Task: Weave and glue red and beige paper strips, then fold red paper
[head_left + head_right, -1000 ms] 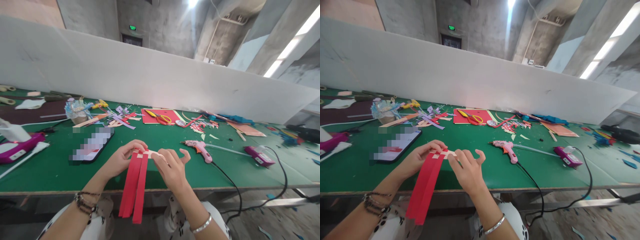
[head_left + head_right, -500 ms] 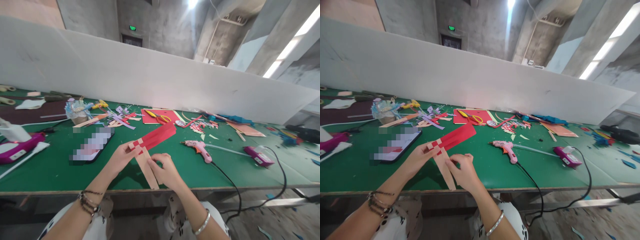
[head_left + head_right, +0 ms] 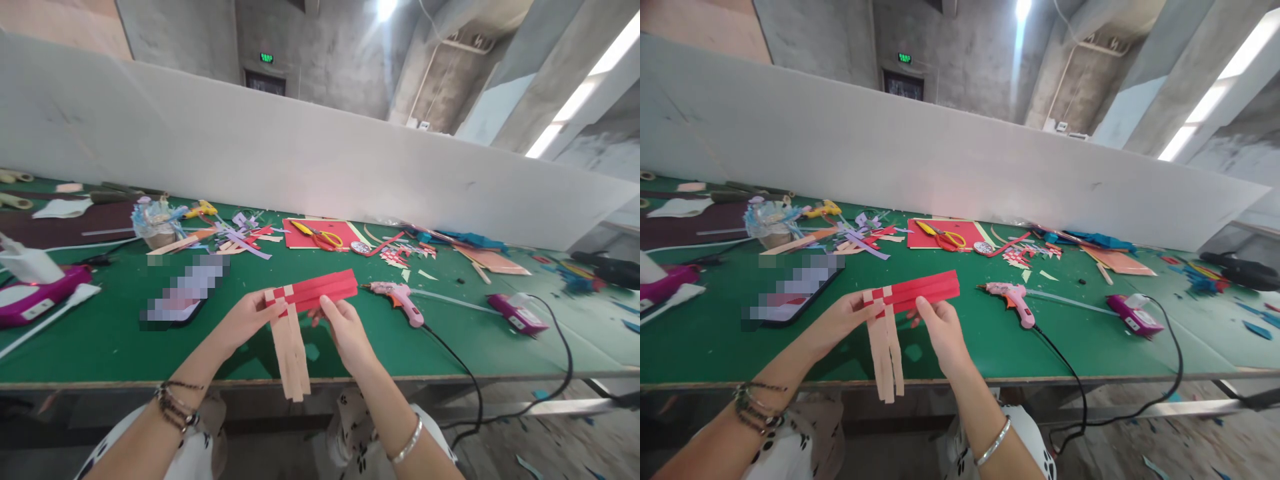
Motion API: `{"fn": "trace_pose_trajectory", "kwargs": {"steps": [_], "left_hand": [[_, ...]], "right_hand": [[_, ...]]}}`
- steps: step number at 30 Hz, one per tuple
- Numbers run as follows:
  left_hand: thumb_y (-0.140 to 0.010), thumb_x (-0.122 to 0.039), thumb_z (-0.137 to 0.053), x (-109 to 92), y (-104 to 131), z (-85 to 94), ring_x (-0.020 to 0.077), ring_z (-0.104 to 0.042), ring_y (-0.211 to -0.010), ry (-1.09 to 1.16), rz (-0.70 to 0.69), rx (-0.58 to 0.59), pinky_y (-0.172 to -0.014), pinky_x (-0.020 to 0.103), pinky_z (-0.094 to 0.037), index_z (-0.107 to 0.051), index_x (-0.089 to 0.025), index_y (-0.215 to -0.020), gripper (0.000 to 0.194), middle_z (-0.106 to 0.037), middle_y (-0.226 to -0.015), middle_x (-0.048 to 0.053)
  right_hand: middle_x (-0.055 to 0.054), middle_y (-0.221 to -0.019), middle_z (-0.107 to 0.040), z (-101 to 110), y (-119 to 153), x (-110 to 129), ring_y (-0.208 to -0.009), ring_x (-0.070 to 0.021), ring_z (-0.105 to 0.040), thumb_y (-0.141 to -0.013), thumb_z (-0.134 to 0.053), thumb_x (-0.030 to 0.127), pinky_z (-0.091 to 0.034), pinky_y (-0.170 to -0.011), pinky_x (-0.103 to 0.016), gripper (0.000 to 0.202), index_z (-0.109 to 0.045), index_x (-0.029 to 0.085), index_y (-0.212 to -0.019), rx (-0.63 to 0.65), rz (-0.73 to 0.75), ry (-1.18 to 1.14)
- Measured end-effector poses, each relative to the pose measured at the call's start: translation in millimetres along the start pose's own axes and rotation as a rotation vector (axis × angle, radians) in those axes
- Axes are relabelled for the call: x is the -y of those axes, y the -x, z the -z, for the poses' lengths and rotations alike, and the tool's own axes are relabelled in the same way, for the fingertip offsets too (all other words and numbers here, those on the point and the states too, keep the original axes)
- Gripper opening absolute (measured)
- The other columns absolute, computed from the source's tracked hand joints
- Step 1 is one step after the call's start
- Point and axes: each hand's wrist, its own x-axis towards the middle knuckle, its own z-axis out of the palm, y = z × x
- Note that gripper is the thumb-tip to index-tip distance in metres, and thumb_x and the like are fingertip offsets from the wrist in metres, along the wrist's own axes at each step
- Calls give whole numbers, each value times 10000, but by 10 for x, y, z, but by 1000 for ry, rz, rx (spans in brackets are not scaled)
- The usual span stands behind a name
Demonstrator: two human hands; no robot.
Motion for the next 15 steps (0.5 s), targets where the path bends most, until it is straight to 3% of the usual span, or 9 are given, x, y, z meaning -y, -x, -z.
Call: {"fn": "trace_pose_trajectory", "kwargs": {"steps": [4,7,11,15], "left_hand": [[-698,-530,-566,-22,-7,37,240,-604,-859,-45,-5,-82,-749,323,-467,-609,-142,-919,449,-679,-892,47],[-714,-518,-549,-34,-14,73,229,-598,-878,-73,-37,-100,-731,295,-463,-566,-162,-954,429,-664,-913,39],[-717,-490,-545,-4,-25,85,201,-618,-775,-126,-4,-32,-642,254,-452,-500,-176,-1023,441,-665,-821,22],[-761,-427,-474,42,-12,65,190,-598,-631,-520,20,1,-529,237,-384,-523,-203,-992,325,-637,-684,-4]], "right_hand": [[13,-534,-575,57,-31,-1,-445,-67,-457,-691,-602,451,-374,-517,-222,330,-523,165,-547,-143,3,41],[16,-522,-572,96,-56,-11,-411,-57,-431,-686,-607,440,-340,-461,-212,323,-513,164,-548,-141,-22,81],[38,-502,-543,153,-108,-44,-398,-64,-418,-708,-569,450,-327,-430,-209,293,-514,170,-641,-122,-46,100],[60,-493,-496,242,-143,-80,-426,-87,-426,-750,-522,392,-336,-441,-213,203,-480,195,-724,-178,67,322]]}}
